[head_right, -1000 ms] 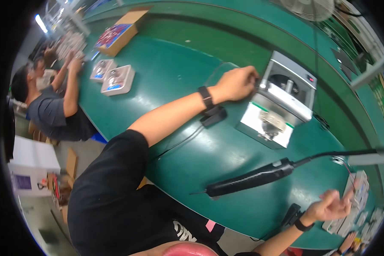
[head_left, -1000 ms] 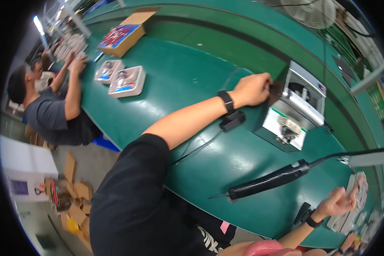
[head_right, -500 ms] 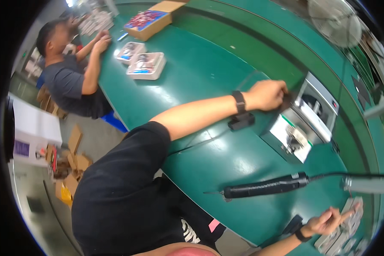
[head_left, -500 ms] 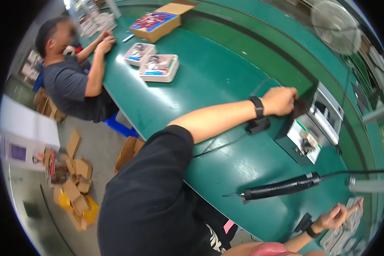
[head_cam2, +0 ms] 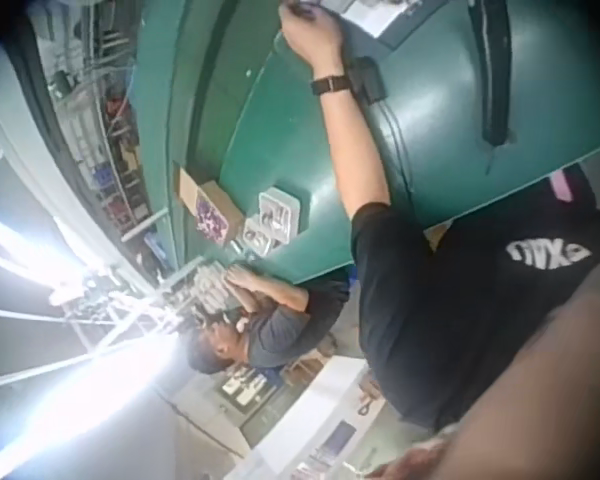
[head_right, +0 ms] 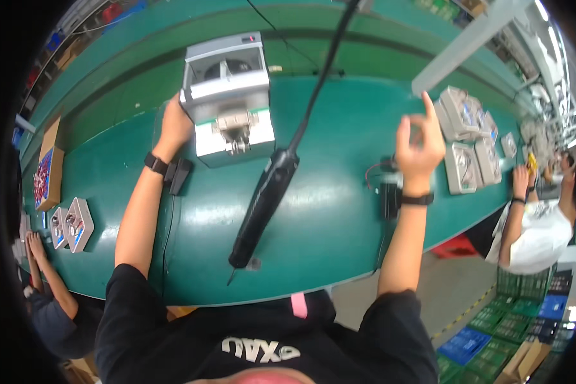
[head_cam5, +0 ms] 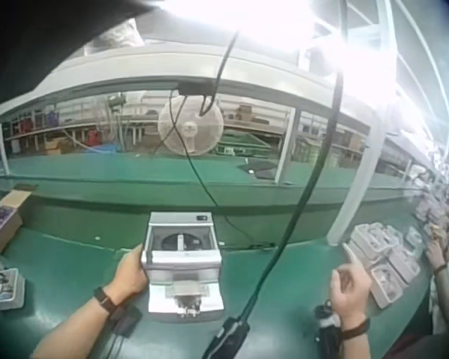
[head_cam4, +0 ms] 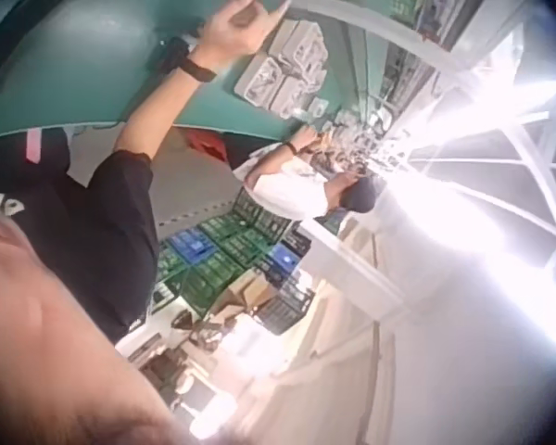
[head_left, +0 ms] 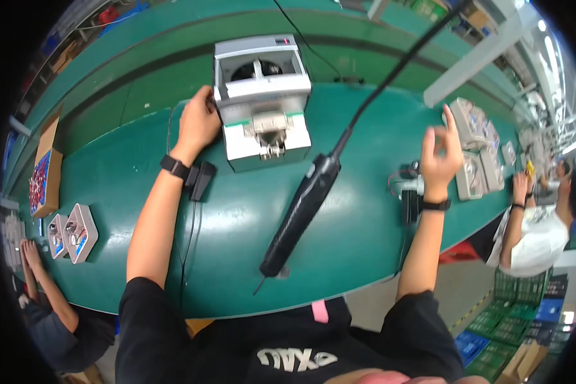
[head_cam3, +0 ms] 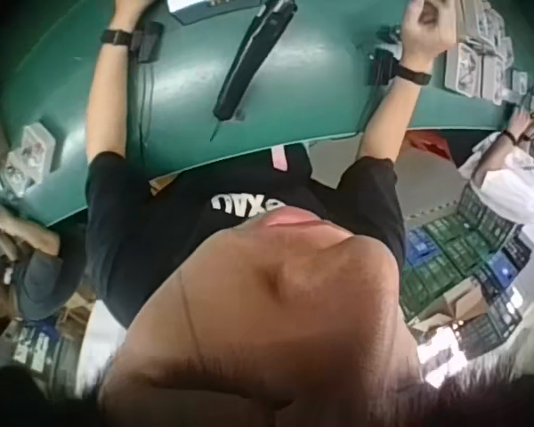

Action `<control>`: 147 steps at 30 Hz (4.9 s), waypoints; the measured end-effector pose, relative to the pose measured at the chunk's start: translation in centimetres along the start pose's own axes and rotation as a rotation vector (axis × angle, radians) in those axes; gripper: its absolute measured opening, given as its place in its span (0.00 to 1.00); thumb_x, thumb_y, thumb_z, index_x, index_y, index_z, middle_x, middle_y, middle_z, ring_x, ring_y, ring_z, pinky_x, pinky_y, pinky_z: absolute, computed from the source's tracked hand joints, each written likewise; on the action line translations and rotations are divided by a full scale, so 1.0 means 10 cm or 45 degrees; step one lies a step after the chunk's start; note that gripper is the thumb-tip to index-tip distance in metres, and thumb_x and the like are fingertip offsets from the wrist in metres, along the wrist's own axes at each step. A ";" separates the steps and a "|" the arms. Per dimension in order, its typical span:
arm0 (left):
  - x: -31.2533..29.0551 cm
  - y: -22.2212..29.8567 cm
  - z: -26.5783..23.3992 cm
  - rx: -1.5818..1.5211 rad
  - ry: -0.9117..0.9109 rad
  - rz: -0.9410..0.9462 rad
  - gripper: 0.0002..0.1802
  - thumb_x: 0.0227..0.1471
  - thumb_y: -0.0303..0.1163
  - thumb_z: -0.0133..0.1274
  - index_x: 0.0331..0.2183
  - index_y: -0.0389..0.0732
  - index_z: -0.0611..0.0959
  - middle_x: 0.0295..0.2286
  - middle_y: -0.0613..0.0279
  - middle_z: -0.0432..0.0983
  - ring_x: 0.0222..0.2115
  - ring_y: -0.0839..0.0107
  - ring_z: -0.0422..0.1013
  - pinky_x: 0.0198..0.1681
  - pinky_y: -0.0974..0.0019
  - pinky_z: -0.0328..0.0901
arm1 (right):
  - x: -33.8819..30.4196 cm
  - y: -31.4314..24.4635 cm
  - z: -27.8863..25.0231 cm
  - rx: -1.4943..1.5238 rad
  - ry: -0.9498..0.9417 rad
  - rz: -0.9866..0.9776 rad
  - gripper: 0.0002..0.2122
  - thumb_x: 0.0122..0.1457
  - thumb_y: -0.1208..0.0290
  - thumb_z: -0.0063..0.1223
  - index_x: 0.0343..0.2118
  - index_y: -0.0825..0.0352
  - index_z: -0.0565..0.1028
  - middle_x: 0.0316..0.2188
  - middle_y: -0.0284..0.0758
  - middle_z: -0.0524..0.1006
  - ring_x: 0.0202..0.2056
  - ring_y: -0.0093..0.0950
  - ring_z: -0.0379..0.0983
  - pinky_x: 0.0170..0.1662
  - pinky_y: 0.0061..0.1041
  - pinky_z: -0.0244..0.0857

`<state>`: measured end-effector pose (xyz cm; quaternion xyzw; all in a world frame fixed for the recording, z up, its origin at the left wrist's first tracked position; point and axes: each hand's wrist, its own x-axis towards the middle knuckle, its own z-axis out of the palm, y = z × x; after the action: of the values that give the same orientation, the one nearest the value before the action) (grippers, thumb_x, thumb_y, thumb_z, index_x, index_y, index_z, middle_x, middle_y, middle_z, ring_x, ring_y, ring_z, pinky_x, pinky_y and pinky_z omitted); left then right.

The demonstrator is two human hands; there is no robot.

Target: Assembling internal electronic components into a plastic housing using an electric screwdriver.

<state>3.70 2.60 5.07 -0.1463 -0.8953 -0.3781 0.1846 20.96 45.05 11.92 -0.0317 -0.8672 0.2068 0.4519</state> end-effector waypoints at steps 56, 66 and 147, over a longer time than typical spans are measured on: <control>-0.04 -0.38 0.22 -0.174 -0.058 0.115 0.21 0.47 0.18 0.52 0.47 0.32 0.77 0.39 0.39 0.79 0.44 0.44 0.75 0.46 0.56 0.68 | -0.25 0.26 0.08 0.145 -0.610 0.483 0.08 0.57 0.69 0.57 0.32 0.69 0.81 0.27 0.41 0.80 0.25 0.32 0.78 0.33 0.30 0.71; 0.05 -0.31 0.19 -0.204 -0.097 0.118 0.19 0.49 0.18 0.51 0.46 0.32 0.77 0.39 0.39 0.80 0.42 0.44 0.76 0.46 0.56 0.68 | -0.18 0.35 0.07 0.199 -0.484 0.469 0.08 0.58 0.68 0.59 0.33 0.68 0.82 0.28 0.39 0.79 0.24 0.31 0.76 0.32 0.30 0.70; 0.04 -0.34 0.14 -0.174 -0.094 0.072 0.18 0.48 0.19 0.56 0.45 0.30 0.79 0.40 0.47 0.81 0.41 0.59 0.77 0.47 0.60 0.68 | -0.29 0.08 0.28 0.825 -0.499 0.405 0.10 0.60 0.85 0.50 0.42 0.74 0.80 0.41 0.41 0.82 0.44 0.29 0.80 0.48 0.26 0.74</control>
<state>1.64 1.46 2.24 -0.1976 -0.8691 -0.4274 0.1515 20.32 44.10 7.96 0.0187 -0.8111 0.5387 0.2273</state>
